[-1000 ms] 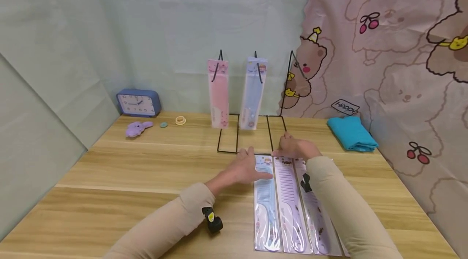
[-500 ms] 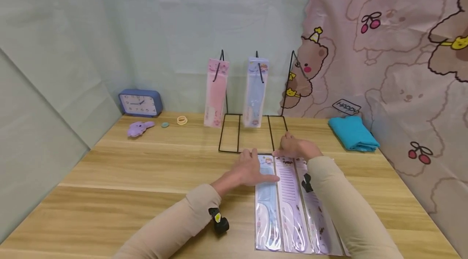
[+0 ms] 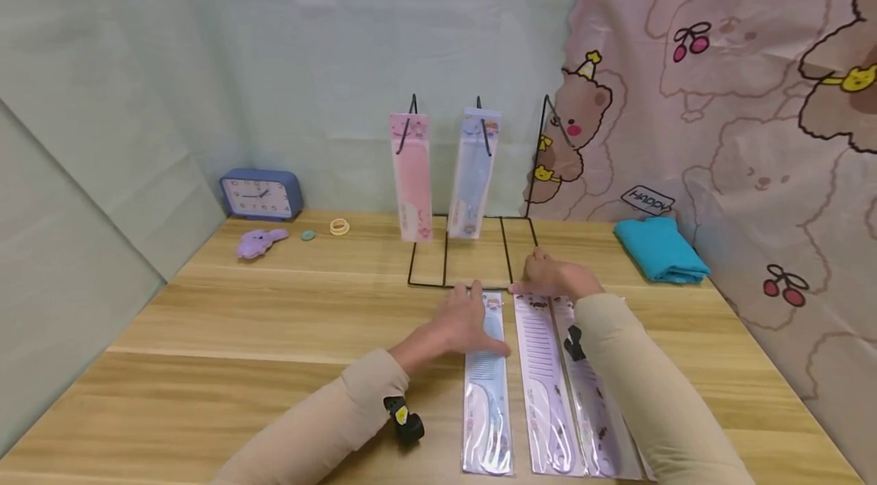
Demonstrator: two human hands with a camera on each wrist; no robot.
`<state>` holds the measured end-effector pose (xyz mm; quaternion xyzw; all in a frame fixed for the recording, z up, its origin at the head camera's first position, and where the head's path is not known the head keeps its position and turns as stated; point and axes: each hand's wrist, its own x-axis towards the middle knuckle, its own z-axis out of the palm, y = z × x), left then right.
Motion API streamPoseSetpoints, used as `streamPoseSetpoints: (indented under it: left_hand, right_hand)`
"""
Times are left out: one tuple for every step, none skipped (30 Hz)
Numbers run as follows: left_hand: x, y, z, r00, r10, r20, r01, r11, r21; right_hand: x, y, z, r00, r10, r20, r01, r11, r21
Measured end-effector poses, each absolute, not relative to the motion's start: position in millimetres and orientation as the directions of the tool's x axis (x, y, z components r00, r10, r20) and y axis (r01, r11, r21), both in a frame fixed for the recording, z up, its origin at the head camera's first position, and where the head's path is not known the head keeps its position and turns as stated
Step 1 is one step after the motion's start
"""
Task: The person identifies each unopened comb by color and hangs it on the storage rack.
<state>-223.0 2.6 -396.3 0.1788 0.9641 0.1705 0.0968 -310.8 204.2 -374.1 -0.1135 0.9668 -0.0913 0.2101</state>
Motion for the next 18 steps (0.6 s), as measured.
streamPoseSetpoints:
  left_hand:
    - [-222.3,0.4,-394.3,-0.913,0.383,-0.14,0.307,0.872,0.382]
    - [-221.6,-1.9,-392.1,-0.908,0.39,-0.152,0.304,0.865,0.399]
    - [-220.8,-4.1,-390.0,-0.904,0.395,-0.163,0.302,0.861,0.41]
    - [-220.2,-6.4,-387.9,-0.9,0.401,-0.172,0.301,0.856,0.42]
    - [-219.9,-8.5,-386.3,-0.897,0.406,-0.174,0.302,0.851,0.43]
    - [-219.5,-10.9,-384.7,-0.896,0.408,-0.175,0.299,0.845,0.443]
    - [-219.5,-13.4,-383.9,-0.894,0.412,-0.175,0.298,0.84,0.453]
    - [-219.6,-15.8,-383.5,-0.894,0.414,-0.169,0.297,0.833,0.467]
    - [-219.8,-18.2,-383.7,-0.896,0.413,-0.164,0.291,0.825,0.484]
    - [-220.0,-20.6,-384.4,-0.898,0.411,-0.157,0.286,0.816,0.502]
    - [-220.3,-22.9,-385.6,-0.901,0.408,-0.149,0.279,0.807,0.521]
    - [-220.4,-25.0,-386.7,-0.903,0.406,-0.143,0.274,0.797,0.538]
    - [-220.5,-27.0,-387.9,-0.904,0.405,-0.135,0.271,0.789,0.551]
    - [-220.9,-28.7,-389.1,-0.906,0.404,-0.13,0.267,0.781,0.564]
    - [-221.3,-30.4,-389.8,-0.905,0.406,-0.126,0.267,0.774,0.574]
    - [-221.6,-31.8,-390.2,-0.903,0.412,-0.123,0.271,0.768,0.58]
    - [-222.4,-33.4,-390.4,-0.9,0.42,-0.119,0.279,0.763,0.584]
    - [-222.9,-35.0,-389.9,-0.895,0.431,-0.116,0.285,0.752,0.594]
  right_hand:
    - [-310.5,204.3,-373.8,-0.885,-0.255,-0.389,-0.179,0.958,-0.223]
    - [-310.6,204.4,-373.8,-0.884,-0.258,-0.389,-0.183,0.958,-0.221]
    - [-310.6,204.6,-373.8,-0.884,-0.261,-0.389,-0.187,0.958,-0.218]
    - [-310.6,204.9,-373.6,-0.883,-0.263,-0.389,-0.191,0.958,-0.216]
    - [-310.6,205.2,-373.5,-0.882,-0.269,-0.387,-0.198,0.957,-0.213]
    - [-310.6,205.1,-373.2,-0.882,-0.273,-0.385,-0.204,0.956,-0.21]
    - [-310.5,205.3,-373.0,-0.881,-0.279,-0.382,-0.212,0.955,-0.208]
    - [-310.8,205.3,-373.1,-0.88,-0.284,-0.38,-0.217,0.953,-0.209]
    - [-310.5,205.5,-372.8,-0.88,-0.286,-0.38,-0.218,0.953,-0.211]
    - [-310.4,205.4,-372.7,-0.879,-0.286,-0.381,-0.217,0.952,-0.215]
    - [-310.4,205.4,-372.8,-0.879,-0.288,-0.38,-0.217,0.951,-0.218]
    - [-310.5,205.4,-373.0,-0.879,-0.286,-0.381,-0.214,0.951,-0.221]
    - [-310.6,205.4,-373.3,-0.879,-0.283,-0.383,-0.209,0.952,-0.224]
    - [-310.8,205.4,-373.4,-0.879,-0.282,-0.384,-0.207,0.952,-0.224]
    - [-310.6,205.3,-373.4,-0.88,-0.281,-0.383,-0.206,0.952,-0.224]
    - [-310.8,205.1,-373.5,-0.881,-0.279,-0.382,-0.206,0.953,-0.222]
    - [-310.9,205.1,-373.6,-0.881,-0.279,-0.382,-0.207,0.953,-0.22]
    - [-311.0,204.8,-373.6,-0.88,-0.28,-0.383,-0.208,0.953,-0.22]
